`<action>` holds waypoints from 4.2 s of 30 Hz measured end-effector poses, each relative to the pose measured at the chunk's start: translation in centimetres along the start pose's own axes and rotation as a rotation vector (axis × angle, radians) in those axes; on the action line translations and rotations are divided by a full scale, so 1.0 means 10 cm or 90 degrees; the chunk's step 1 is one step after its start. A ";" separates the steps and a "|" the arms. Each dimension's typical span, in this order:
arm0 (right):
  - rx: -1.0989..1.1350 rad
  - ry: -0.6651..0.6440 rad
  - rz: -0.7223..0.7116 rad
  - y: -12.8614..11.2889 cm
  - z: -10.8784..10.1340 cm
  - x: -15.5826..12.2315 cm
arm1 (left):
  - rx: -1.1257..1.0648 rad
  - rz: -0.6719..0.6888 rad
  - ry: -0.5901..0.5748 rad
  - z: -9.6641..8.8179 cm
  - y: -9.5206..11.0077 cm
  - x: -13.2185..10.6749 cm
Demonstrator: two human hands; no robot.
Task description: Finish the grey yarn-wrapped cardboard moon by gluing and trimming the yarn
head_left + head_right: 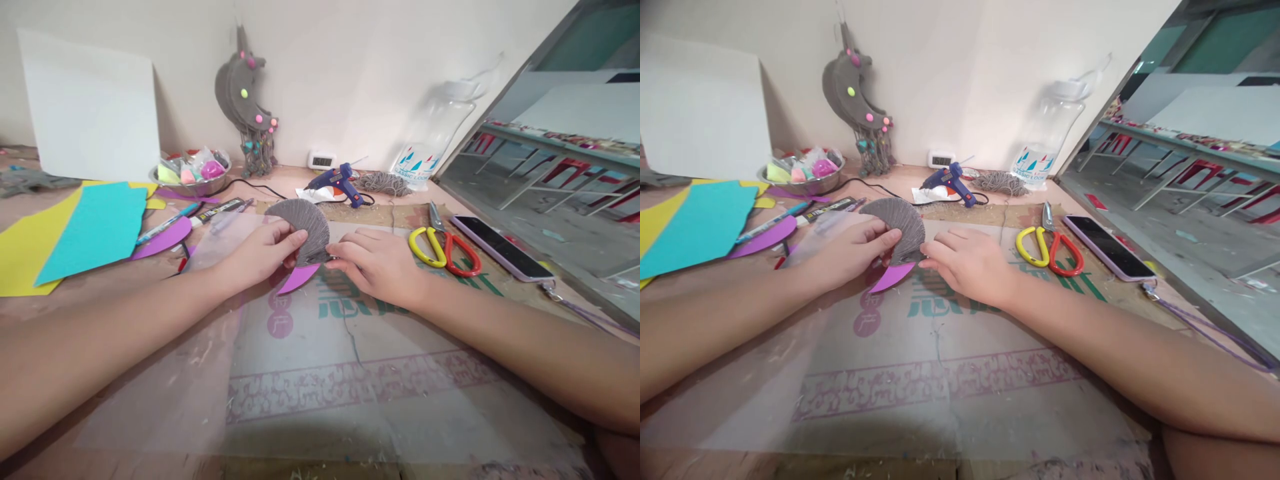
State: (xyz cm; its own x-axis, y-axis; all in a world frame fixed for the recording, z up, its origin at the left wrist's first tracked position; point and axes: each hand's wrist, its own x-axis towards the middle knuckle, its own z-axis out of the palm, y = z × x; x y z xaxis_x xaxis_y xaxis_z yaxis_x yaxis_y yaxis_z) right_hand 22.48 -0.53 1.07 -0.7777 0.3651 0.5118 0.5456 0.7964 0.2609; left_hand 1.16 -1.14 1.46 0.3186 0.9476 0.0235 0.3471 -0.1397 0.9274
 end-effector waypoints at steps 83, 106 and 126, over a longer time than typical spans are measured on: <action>0.015 -0.014 -0.002 0.00 -0.01 0.00 | -0.005 0.001 0.006 0.00 0.00 0.00; 0.016 -0.027 -0.018 -0.02 0.02 0.02 | 0.008 0.002 0.012 0.01 0.02 0.00; -0.040 -0.037 -0.152 -0.05 -0.10 -0.02 | -0.042 0.013 0.042 0.01 -0.01 0.02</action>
State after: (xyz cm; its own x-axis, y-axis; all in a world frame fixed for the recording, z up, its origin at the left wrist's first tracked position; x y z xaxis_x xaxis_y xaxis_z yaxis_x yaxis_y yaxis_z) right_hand 22.71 -1.47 1.70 -0.9022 0.1990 0.3827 0.3617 0.8324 0.4199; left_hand 1.29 -0.94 1.36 0.2654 0.9619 0.0650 0.2823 -0.1420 0.9488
